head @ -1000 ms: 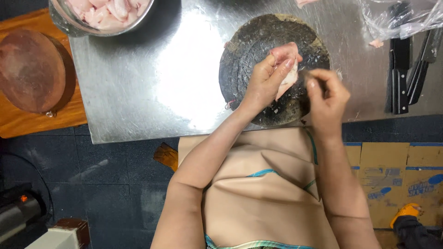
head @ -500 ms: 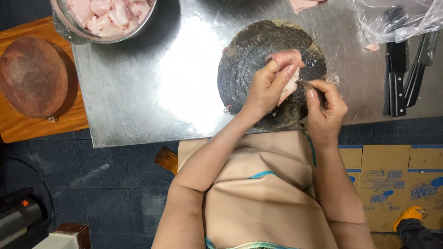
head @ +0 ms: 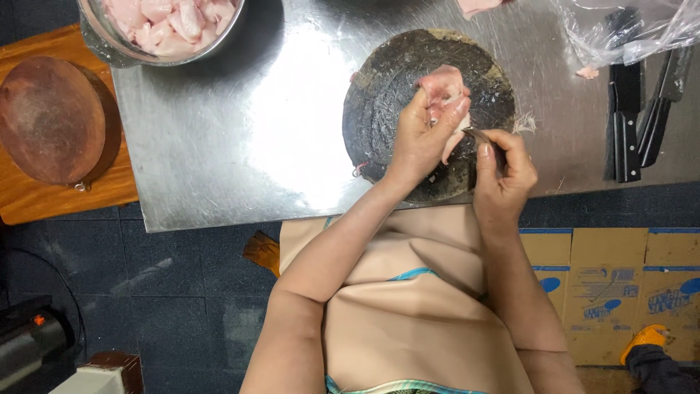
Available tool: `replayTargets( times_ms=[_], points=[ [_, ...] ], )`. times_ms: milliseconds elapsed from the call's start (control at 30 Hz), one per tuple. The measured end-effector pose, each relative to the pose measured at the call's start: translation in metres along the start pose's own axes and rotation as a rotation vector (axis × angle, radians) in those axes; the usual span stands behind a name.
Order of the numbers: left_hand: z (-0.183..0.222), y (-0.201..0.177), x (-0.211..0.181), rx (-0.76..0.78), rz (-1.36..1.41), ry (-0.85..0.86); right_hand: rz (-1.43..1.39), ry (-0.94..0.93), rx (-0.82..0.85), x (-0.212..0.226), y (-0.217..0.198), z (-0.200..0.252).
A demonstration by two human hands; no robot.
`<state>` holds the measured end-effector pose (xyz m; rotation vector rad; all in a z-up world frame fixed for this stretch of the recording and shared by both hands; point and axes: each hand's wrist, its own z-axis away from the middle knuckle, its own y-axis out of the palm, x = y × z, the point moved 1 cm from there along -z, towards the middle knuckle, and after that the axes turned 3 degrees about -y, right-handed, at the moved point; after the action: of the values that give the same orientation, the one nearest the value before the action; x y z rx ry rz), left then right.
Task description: Trimming and cleaning small pieces of raw meat using a small scraping tool on a cutting board
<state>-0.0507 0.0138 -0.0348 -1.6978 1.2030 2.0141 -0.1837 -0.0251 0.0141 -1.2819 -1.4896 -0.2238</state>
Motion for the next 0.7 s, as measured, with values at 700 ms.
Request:
replayTargets(
  times_ms=[700],
  points=[
    [-0.027,-0.044,0.001,0.388,0.007,-0.521,0.373,-0.388,0.211,-0.016,-0.072,-0.028]
  ],
)
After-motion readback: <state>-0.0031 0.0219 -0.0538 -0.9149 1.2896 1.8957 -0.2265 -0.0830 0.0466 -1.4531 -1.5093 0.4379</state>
